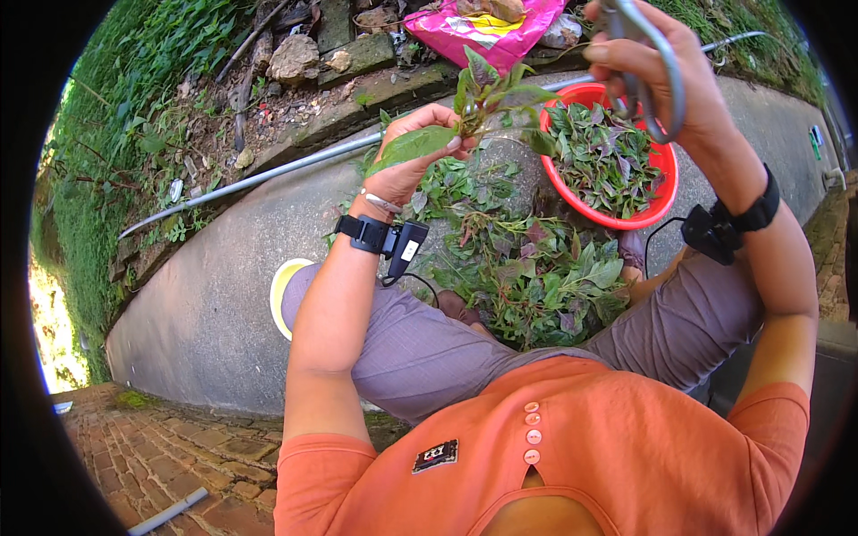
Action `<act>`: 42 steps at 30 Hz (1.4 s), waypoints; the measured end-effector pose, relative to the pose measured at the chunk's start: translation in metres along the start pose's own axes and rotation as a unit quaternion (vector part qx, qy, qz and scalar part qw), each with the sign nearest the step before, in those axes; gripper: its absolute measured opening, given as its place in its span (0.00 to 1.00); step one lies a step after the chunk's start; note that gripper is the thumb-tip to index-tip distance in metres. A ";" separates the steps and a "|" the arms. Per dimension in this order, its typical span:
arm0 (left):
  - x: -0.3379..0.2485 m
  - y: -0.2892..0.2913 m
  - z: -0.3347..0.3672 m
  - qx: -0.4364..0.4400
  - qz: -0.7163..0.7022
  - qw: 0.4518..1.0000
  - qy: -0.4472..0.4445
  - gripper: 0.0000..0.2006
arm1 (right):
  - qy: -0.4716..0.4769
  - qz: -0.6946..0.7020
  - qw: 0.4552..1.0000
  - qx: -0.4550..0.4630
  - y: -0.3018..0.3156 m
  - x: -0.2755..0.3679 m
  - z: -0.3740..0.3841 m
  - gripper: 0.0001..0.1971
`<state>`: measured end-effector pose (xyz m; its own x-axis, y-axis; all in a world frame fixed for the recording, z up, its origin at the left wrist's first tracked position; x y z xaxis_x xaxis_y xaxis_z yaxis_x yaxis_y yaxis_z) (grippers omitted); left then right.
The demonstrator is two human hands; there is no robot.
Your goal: The person trims leaves from plant stems using shears and places the leaves into a red bowl.
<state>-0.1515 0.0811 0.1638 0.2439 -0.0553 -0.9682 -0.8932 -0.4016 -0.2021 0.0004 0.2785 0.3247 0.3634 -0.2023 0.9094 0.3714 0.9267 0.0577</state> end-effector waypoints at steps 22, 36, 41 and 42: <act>-0.008 -0.021 0.015 -0.027 -0.125 0.991 -0.048 0.10 | 0.161 -0.453 0.846 0.228 -0.007 0.020 -0.071 0.15; -0.009 -0.039 0.017 0.006 -0.142 0.989 -0.040 0.08 | 0.135 -0.516 0.826 0.182 -0.006 0.008 -0.069 0.18; -0.009 -0.032 0.016 -0.003 -0.139 0.989 -0.042 0.10 | 0.115 -0.528 0.821 0.185 -0.005 0.008 -0.068 0.17; -0.009 -0.032 0.016 -0.004 -0.142 0.989 -0.044 0.11 | 0.117 -0.527 0.821 0.184 -0.005 0.009 -0.067 0.17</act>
<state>-0.1315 0.1087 0.1766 0.4501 0.1407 -0.8818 -0.7907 -0.3959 -0.4669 0.0591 0.2506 0.3046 0.1753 -0.9693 0.1724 0.3162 0.2213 0.9225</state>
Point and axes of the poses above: each hand's wrist, its own z-axis towards the middle knuckle, its own y-axis out of the back of the hand, x = y × z, the point moved 7 cm from there along z, towards the middle knuckle, and after that the axes turned 14 degrees about y, right-handed, at the moved point
